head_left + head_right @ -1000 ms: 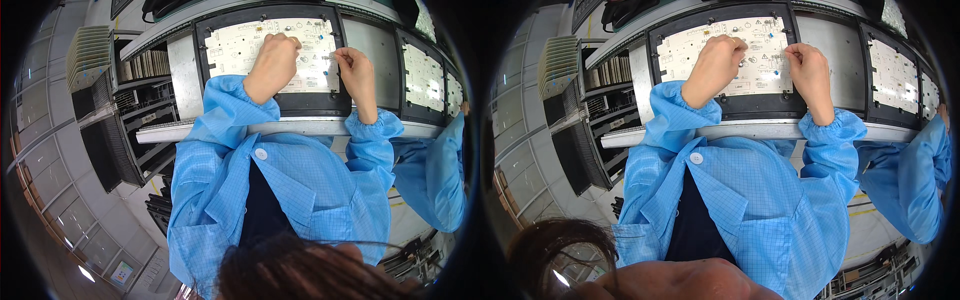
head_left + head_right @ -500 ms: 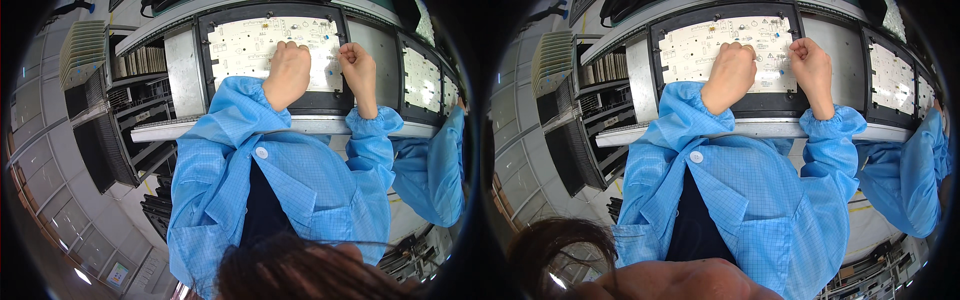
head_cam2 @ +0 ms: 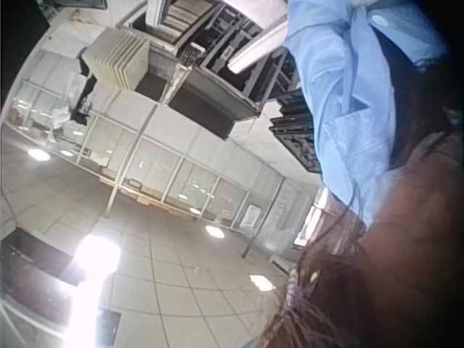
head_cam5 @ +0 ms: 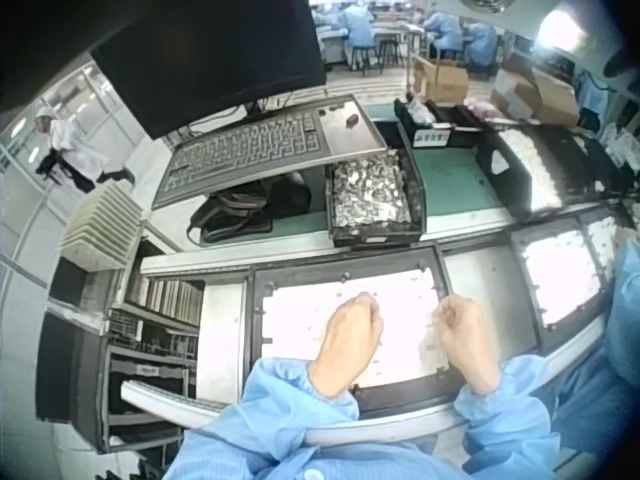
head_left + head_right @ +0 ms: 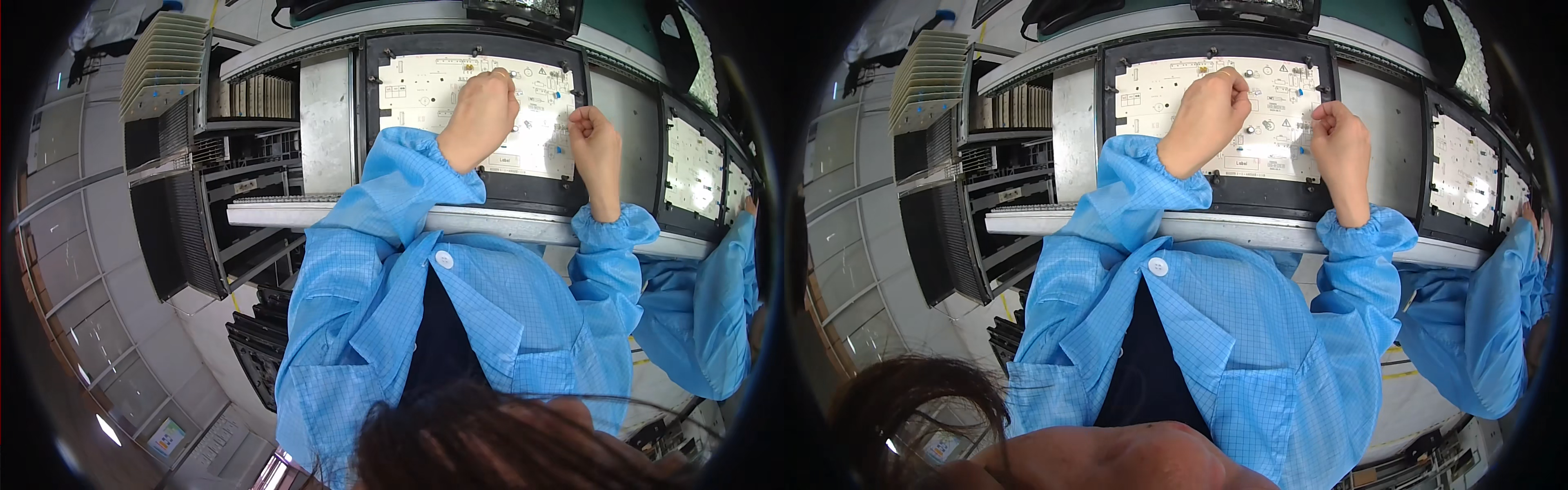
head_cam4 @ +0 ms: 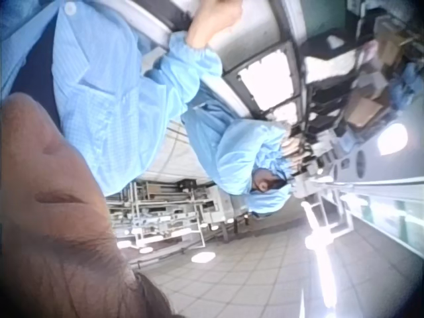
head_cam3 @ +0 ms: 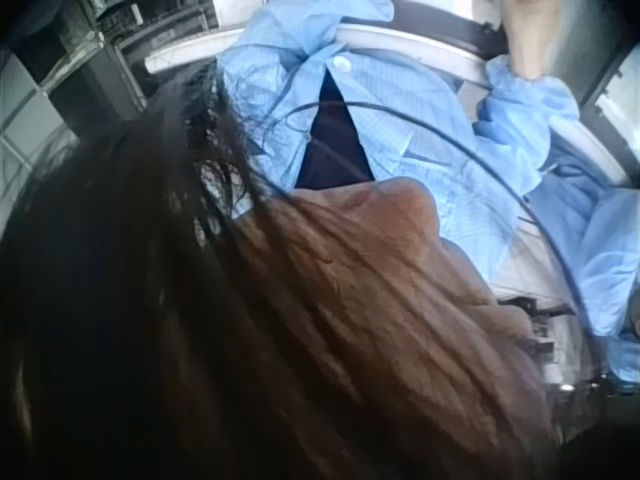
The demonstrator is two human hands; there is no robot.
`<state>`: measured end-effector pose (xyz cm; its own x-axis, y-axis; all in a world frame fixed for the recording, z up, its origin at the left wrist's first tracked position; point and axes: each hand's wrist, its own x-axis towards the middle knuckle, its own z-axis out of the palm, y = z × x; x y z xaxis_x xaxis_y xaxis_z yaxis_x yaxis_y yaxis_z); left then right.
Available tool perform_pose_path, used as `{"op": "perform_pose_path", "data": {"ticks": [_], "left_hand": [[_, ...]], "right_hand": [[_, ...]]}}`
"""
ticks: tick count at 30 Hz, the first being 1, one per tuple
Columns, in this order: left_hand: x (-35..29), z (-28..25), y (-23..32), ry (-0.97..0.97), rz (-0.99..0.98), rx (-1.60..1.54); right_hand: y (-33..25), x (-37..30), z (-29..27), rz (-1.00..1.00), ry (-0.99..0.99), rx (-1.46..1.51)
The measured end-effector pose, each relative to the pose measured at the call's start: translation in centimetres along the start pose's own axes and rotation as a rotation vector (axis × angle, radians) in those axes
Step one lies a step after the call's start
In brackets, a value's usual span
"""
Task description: The person repeatedly places a fixture onto the conveyor line, retrieves a circuit board from a rack, fits it into the fixture, and inserts electronic components onto the board by hand.
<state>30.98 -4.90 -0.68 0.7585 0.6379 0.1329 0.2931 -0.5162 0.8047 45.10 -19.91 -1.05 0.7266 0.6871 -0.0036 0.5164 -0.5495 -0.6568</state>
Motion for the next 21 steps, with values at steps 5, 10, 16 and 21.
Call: {"op": "perform_pose_path", "data": {"ticks": [5,10,16,21], "left_hand": [[1.2,1.8,-1.6,-0.054,0.218,0.224],[1.4,2.6,-1.8,-0.066,0.194,0.25],[1.8,1.8,-1.4,-0.042,0.22,0.269],[7.4,-3.2,1.9,0.137,0.315,-0.032]], "right_hand": [[-0.8,-1.0,0.5,-0.208,0.114,-0.189],[-1.8,-0.6,0.8,-0.386,0.201,-0.191],[-2.0,-0.6,3.3,-0.487,0.059,-0.133],[-3.3,4.2,1.4,-0.537,0.14,-0.091]]}}
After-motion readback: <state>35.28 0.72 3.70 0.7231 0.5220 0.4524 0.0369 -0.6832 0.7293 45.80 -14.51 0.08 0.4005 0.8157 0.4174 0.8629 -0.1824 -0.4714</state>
